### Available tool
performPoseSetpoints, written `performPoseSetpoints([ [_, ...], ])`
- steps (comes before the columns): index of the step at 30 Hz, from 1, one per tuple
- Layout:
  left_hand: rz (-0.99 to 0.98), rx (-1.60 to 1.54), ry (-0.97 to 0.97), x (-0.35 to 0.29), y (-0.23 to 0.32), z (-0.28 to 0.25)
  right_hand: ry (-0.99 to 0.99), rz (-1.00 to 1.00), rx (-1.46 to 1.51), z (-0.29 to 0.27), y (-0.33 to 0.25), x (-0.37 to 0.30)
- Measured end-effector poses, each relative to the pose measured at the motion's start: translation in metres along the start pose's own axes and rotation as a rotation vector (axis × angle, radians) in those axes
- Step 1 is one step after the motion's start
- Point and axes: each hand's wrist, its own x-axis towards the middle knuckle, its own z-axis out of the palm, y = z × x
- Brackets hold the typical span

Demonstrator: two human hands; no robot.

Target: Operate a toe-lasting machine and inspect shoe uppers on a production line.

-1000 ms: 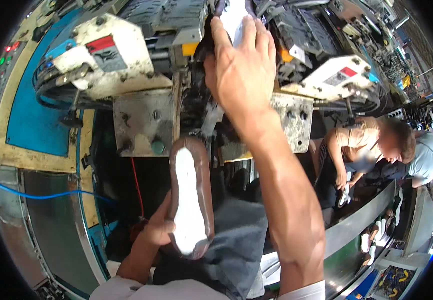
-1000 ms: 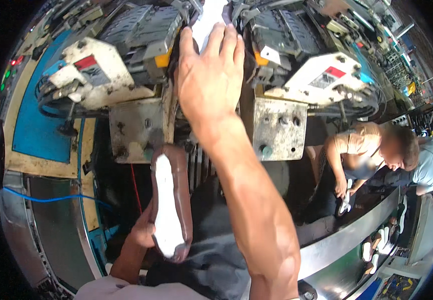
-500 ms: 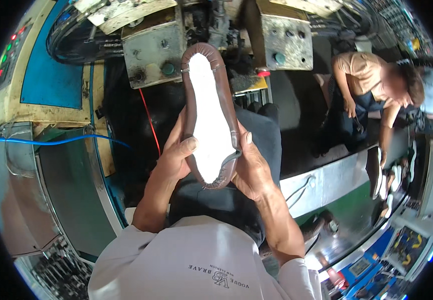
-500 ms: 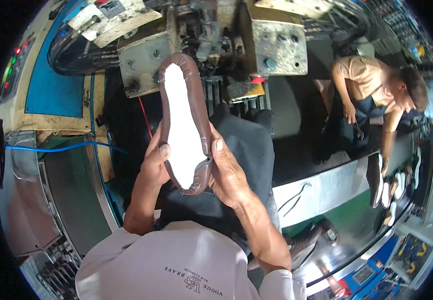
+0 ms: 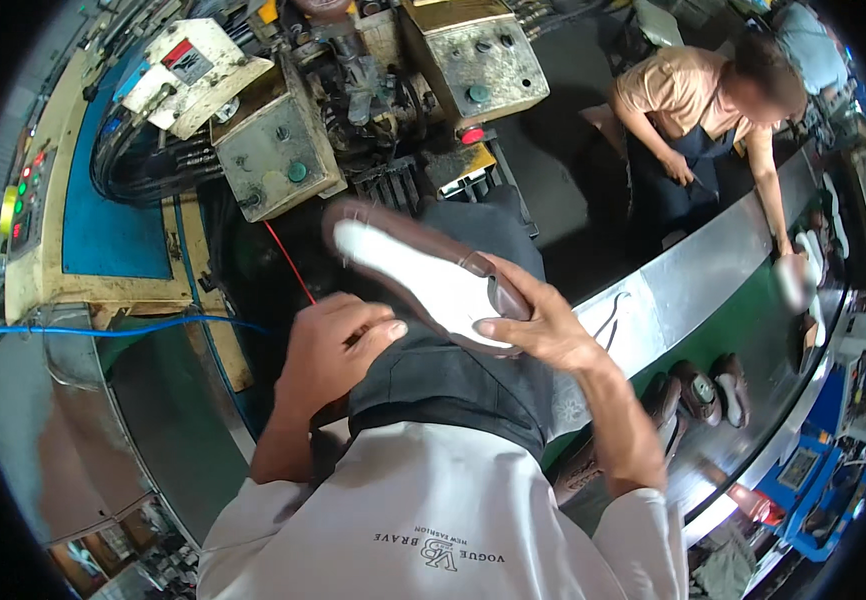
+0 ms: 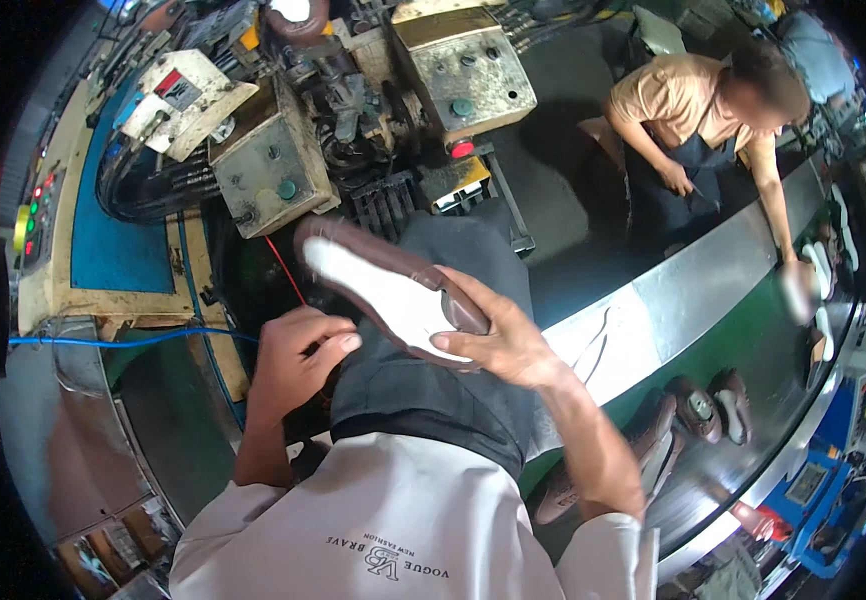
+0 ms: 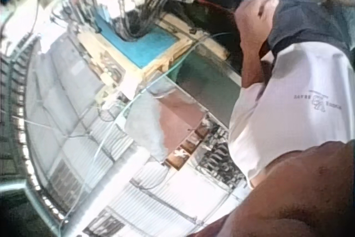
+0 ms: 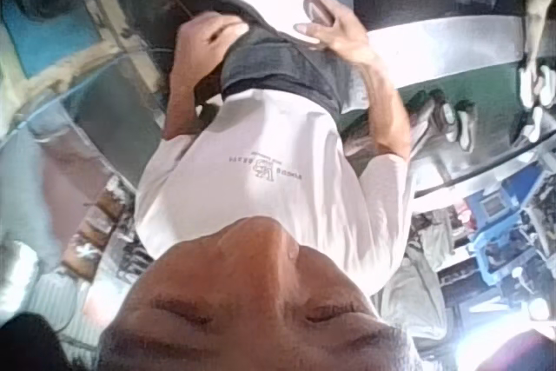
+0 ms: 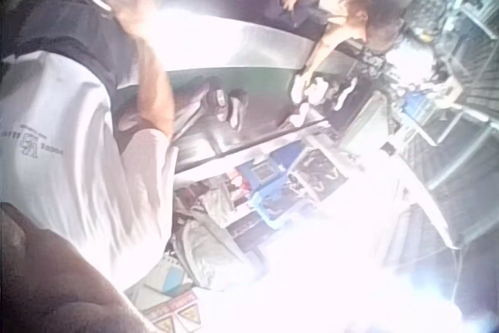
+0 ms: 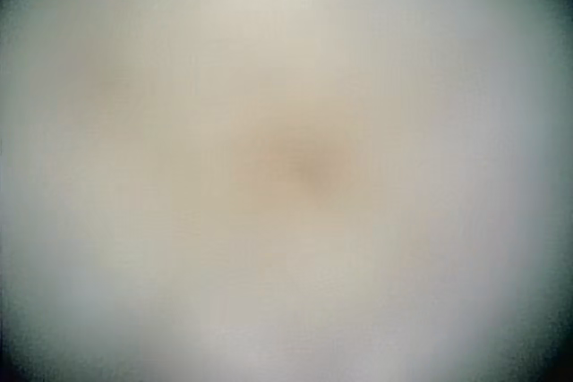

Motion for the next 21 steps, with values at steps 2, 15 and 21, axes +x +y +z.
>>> performPoseSetpoints([
  [2, 0.353, 0.383, 0.176, 0.025, 0.029, -0.004, -0.165, 0.021, -0.136, -0.029, 0.006, -0.001],
  [15, -0.173, 0.154, -0.482, 0.163, -0.046, 0.133, 1.162, 0.687, -0.73, -0.123, 0.288, -0.114],
  [21, -0.038, 0.293, -0.452, 0.173, -0.036, 0.14, 1.258, 0.536, -0.722, -0.102, 0.287, -0.09],
])
